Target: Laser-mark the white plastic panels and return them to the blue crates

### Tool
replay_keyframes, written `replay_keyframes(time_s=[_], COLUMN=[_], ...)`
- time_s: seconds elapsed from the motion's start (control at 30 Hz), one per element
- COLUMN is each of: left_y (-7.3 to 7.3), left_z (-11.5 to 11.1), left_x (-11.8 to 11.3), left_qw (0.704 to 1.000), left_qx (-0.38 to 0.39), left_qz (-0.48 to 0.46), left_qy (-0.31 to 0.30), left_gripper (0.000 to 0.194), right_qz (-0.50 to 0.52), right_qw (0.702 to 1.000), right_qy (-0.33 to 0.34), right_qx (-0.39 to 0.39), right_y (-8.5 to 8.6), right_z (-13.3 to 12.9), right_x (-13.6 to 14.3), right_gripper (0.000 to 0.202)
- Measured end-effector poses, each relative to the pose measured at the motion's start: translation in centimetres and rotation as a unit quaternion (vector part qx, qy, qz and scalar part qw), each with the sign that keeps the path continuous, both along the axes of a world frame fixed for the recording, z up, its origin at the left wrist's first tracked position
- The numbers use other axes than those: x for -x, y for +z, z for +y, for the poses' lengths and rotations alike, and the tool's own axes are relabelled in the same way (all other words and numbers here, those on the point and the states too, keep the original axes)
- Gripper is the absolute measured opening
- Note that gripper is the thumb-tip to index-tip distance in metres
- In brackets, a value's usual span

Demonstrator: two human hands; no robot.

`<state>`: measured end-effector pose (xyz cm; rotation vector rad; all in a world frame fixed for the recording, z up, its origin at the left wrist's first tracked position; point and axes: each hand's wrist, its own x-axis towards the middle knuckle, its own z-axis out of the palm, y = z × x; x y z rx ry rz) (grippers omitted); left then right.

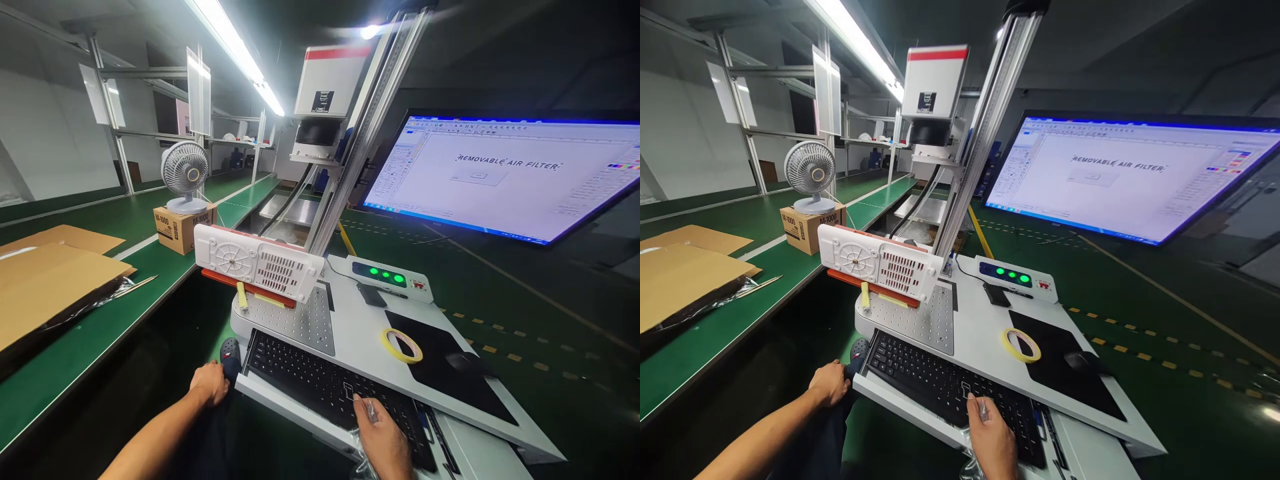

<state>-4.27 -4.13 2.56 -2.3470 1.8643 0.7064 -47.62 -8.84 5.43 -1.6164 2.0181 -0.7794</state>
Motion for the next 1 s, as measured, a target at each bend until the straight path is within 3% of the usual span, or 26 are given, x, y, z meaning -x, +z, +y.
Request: replay_keyframes(time_s=[0.47, 1.0], left_y=[0.1, -1.6], left_z=[0.1, -0.2], left_x=[0.0, -0.3], left_qw=[1.000, 1.000], left_qx=[0.000, 0.013], left_qz=[0.008, 0.009], left_qy=[-0.003, 0.005], left_gripper=[0.030, 0.028], right_qz=[0.009, 0.009], right_qw=[0.998, 0.999], right_qy=[-0.005, 0.003], right_qx=[-0.065, -0.053], right_y=[3.6, 3.1], right_z=[0.6, 0.5], right_x=[-1.5, -1.3], right_gripper=[0.057, 0.055])
